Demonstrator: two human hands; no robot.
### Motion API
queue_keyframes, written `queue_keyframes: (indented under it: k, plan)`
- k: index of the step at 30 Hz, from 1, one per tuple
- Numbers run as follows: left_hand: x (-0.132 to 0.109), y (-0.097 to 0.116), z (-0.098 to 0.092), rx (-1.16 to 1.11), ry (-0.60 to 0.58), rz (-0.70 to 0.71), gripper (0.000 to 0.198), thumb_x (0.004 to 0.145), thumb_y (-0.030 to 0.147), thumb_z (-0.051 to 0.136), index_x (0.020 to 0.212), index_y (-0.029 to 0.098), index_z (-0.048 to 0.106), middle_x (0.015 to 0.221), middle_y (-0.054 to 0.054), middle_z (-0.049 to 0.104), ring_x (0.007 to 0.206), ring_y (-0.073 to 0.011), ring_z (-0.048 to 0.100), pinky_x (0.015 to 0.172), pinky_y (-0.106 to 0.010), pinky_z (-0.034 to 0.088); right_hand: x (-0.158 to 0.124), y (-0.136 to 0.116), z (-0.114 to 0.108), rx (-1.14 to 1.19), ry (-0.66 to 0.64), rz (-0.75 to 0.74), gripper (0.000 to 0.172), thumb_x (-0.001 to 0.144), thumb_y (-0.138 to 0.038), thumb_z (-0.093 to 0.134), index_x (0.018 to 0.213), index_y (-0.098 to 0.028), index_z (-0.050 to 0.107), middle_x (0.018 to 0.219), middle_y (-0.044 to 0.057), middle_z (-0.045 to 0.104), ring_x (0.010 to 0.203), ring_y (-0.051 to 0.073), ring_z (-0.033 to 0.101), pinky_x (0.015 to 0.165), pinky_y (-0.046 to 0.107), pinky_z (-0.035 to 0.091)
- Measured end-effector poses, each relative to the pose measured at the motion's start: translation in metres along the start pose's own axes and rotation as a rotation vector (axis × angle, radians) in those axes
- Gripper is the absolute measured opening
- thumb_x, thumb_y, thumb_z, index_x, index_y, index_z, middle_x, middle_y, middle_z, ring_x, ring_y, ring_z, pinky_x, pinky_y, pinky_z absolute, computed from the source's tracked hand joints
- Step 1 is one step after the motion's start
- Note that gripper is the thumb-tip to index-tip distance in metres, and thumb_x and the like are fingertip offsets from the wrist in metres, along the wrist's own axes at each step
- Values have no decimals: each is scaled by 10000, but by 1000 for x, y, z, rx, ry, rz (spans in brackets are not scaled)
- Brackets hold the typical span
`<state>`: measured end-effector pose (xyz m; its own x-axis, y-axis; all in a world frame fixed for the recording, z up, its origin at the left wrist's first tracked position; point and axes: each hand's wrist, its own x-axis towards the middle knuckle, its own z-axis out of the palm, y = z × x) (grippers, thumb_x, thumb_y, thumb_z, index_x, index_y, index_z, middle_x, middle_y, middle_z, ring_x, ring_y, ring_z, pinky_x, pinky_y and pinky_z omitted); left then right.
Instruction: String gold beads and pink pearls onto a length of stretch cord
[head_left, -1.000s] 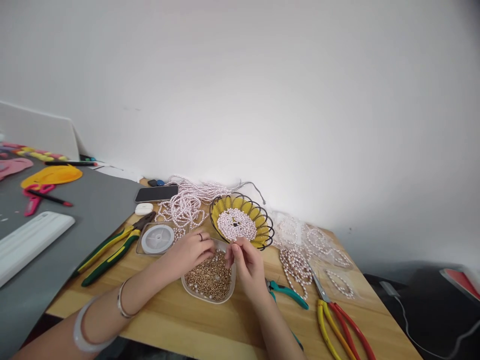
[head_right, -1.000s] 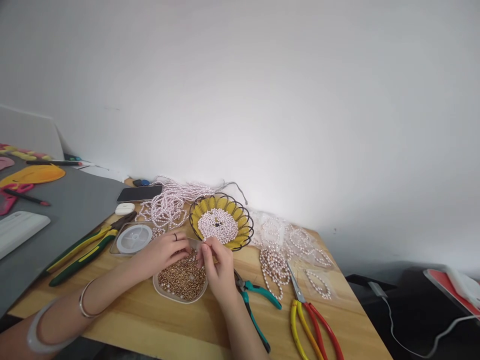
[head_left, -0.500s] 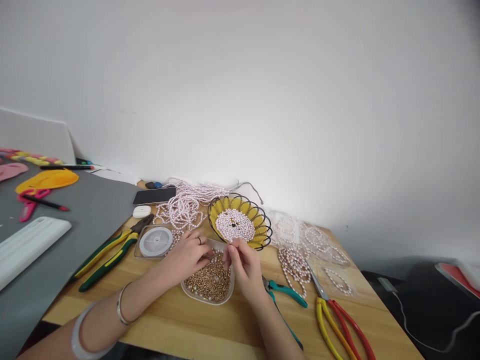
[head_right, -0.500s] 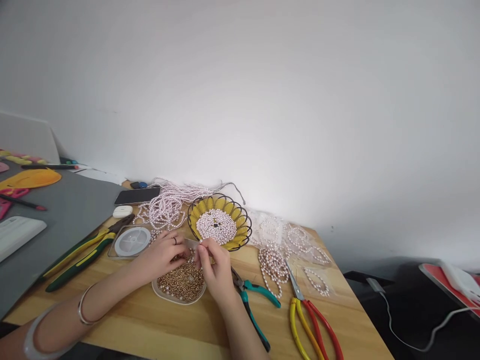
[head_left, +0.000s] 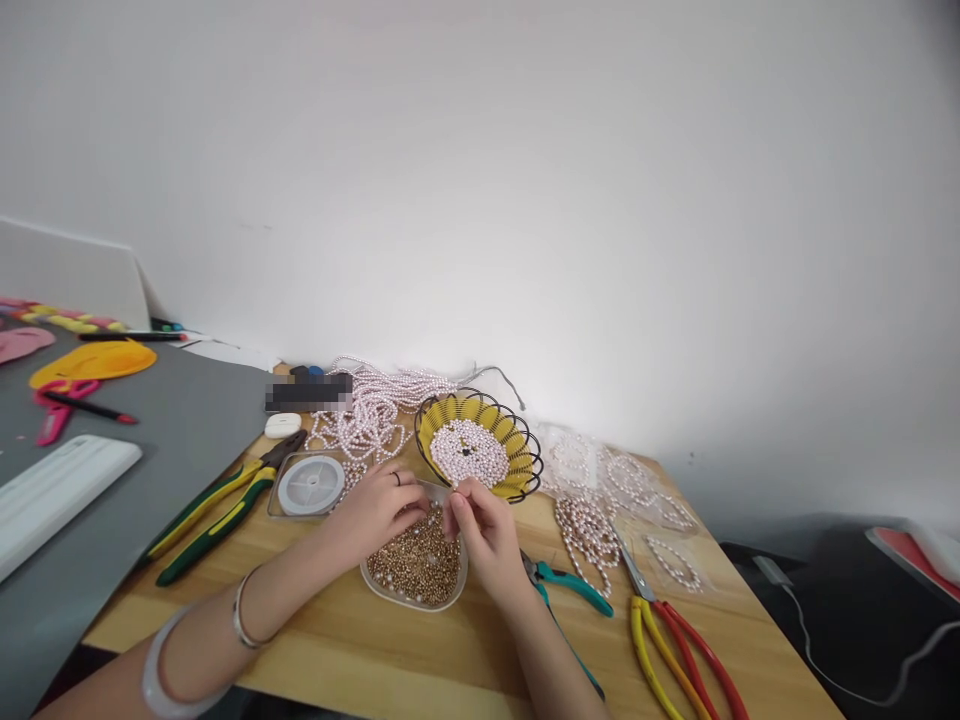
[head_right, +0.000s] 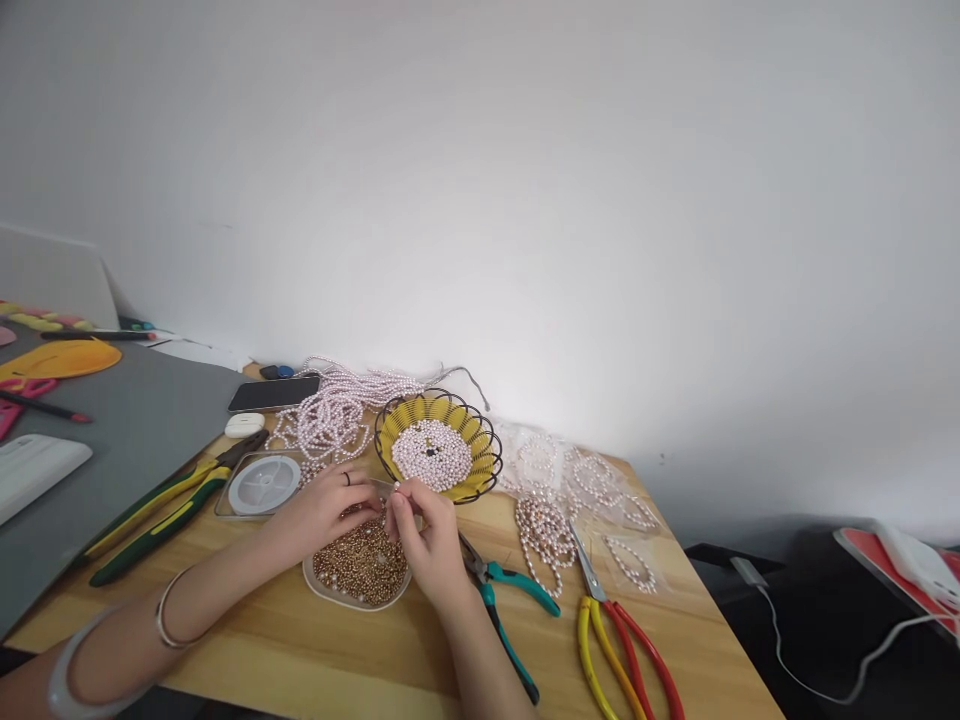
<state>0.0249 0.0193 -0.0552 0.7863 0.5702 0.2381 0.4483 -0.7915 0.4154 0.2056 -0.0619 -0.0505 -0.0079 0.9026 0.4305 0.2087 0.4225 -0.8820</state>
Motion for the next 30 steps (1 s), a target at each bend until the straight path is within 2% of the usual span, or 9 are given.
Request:
queue_keyframes:
  k: [10, 16, 18, 21, 26, 30]
  plan:
    - [-1, 7, 0, -40, 14, 2, 150, 869, 40, 618, 858, 173, 687, 881, -51, 702, 934, -261, 628, 844, -379, 460, 2, -2, 0, 78, 11, 53, 355, 1034, -371, 510, 719, -210, 542, 580, -25, 538, 532, 138, 512, 560, 262, 409]
    - [-1, 8, -3, -126, 43, -35, 121, 857, 67, 636, 842, 179, 681, 886, -50, 679, 932, -257, 626, 833, -365, 456, 3, -2, -1, 131, -10, 88, 400, 1014, -451, 542, 696, -209, 546, 556, -27, 543, 515, 137, 506, 547, 263, 412]
    - [0, 8, -7, -266, 79, -50, 93, 864, 100, 642, 842, 178, 687, 902, -49, 677, 918, -238, 626, 816, -343, 457, 2, -1, -1, 196, -42, 121, 413, 1000, -482, 565, 693, -206, 562, 537, -31, 544, 501, 134, 504, 551, 267, 415]
    - [1, 10, -16, -615, 146, -87, 59, 890, 204, 649, 864, 180, 697, 882, -36, 689, 854, -200, 625, 772, -307, 459, -2, 3, -3, 394, -149, 210, 410, 967, -510, 613, 697, -201, 589, 503, -47, 519, 457, 123, 472, 523, 263, 402]
    - [2, 13, -25, -1208, 181, -196, 263, 831, 423, 789, 842, 165, 738, 819, -29, 696, 784, -162, 606, 748, -274, 462, -8, 4, -4, 652, -360, 333, 421, 881, -537, 712, 654, -207, 585, 446, -70, 466, 417, 115, 425, 485, 253, 358]
    - [2, 17, -24, -1469, 146, -244, 374, 722, 511, 883, 757, 159, 763, 722, -6, 668, 697, -118, 552, 695, -231, 428, -8, -1, -4, 694, -489, 379, 395, 863, -503, 751, 654, -203, 601, 463, -69, 502, 409, 104, 431, 498, 251, 376]
